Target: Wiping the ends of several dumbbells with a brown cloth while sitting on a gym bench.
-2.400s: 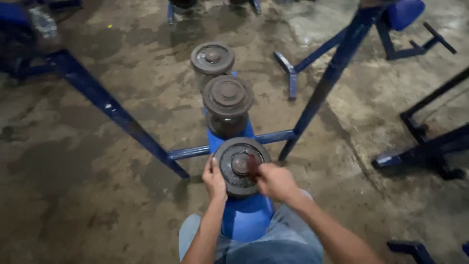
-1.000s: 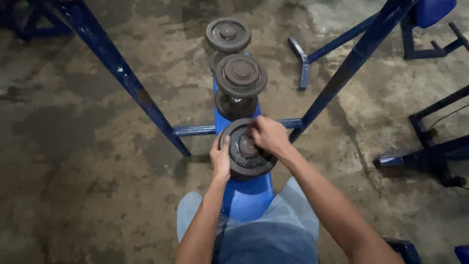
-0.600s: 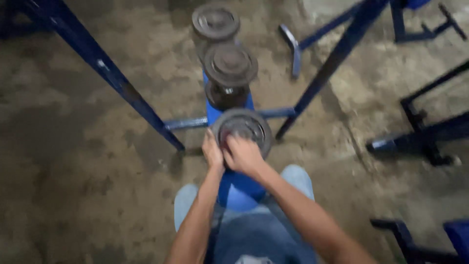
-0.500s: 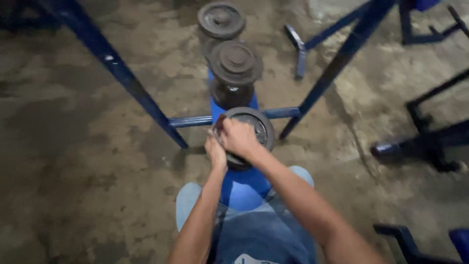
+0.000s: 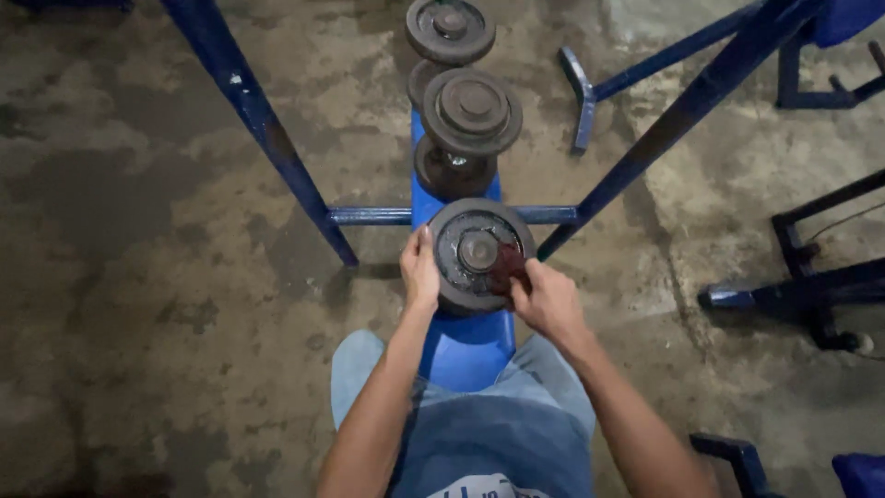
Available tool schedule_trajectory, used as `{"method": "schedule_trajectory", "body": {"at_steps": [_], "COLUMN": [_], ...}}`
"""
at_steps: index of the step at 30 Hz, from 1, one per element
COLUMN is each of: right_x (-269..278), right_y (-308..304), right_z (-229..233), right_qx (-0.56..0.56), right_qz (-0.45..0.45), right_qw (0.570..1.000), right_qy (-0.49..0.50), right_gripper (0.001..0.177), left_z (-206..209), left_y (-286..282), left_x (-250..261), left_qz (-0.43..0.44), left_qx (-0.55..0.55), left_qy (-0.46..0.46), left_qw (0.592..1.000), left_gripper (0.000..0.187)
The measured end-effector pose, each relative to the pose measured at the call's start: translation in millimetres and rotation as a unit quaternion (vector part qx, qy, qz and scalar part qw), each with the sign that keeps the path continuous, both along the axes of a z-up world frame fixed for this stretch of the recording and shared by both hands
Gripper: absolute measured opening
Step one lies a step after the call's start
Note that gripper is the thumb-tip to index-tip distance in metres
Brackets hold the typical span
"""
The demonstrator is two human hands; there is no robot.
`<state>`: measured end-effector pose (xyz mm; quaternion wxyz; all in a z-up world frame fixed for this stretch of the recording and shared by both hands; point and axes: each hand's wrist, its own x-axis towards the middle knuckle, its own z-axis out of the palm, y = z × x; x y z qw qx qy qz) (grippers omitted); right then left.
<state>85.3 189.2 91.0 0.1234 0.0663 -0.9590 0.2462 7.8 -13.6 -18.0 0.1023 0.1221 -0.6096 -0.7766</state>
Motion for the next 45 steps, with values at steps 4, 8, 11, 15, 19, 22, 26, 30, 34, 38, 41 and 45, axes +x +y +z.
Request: {"method": "schedule_trajectory", "body": {"at_steps": [4,8,11,15,19,22,26,30,34,38,41,45], "right_x": [6.0,4.5,4.5,0.2,-40.8,-74.0,-117.7,-136.5,-142.1,-128.0,-93.6,-38.6], "right_y": [-4.5,-0.1,3.6,9.7,24.5,11.7,-10.1,-27.9,-29.5,3.5,27.3,31.1], "right_z": [-4.8,-6.0,-12.7,-13.4,-32.3,-4.5,-9.0,-1.3,12.6,-2.8,-13.8,-34.3], "right_qx": [-0.005,-0.012,-0.045,-0.07,-0.043,-0.075,-0.042,0.021,0.022,0.059,0.035,-0.037], "right_qz": [-0.027,-0.04,-0.036,-0.039,-0.078,-0.002,-0.016,0.017,0.017,0.029,0.011,-0.046], "right_qw": [1.0,0.999,0.998,0.997,0.996,0.995,0.999,0.999,0.998,0.997,0.998,0.997], "right_qy": [-0.004,-0.01,0.008,-0.01,-0.011,0.062,0.03,0.021,-0.055,-0.048,-0.052,-0.058], "right_gripper": [0.025,0.027,0.025,0.028,0.027,0.023,0.026,0.029,0.029,0.03,0.032,0.029], "left_z": [7.2,24.8,38.0,37.7,49.6,55.5,51.4,43.7,33.0,35.7,38.0,35.4], "left_y": [-7.5,-10.7,-14.6,-11.9,-14.0,-13.6,-15.6,-16.4,-17.6,-9.3,-4.9,1.1], "left_x": [-7.1,-19.3,-28.4,-33.9,-30.0,-27.5,-33.1,-38.9,-45.9,-41.0,-32.1,-29.0], "left_qz": [-0.015,-0.008,-0.052,-0.101,-0.128,-0.134,-0.127,-0.108,-0.088,-0.089,-0.072,-0.059], "left_qx": [-0.088,-0.285,-0.215,-0.257,-0.221,-0.197,-0.213,-0.214,-0.23,-0.205,-0.193,-0.201], "left_qy": [0.032,0.025,-0.018,0.026,0.02,0.023,0.037,0.047,0.013,0.005,-0.01,0.014], "left_qw": [0.995,0.958,0.975,0.961,0.967,0.971,0.968,0.97,0.969,0.975,0.978,0.978], "left_gripper": [0.047,0.048,0.059,0.055,0.052,0.051,0.049,0.046,0.047,0.048,0.049,0.047]}}
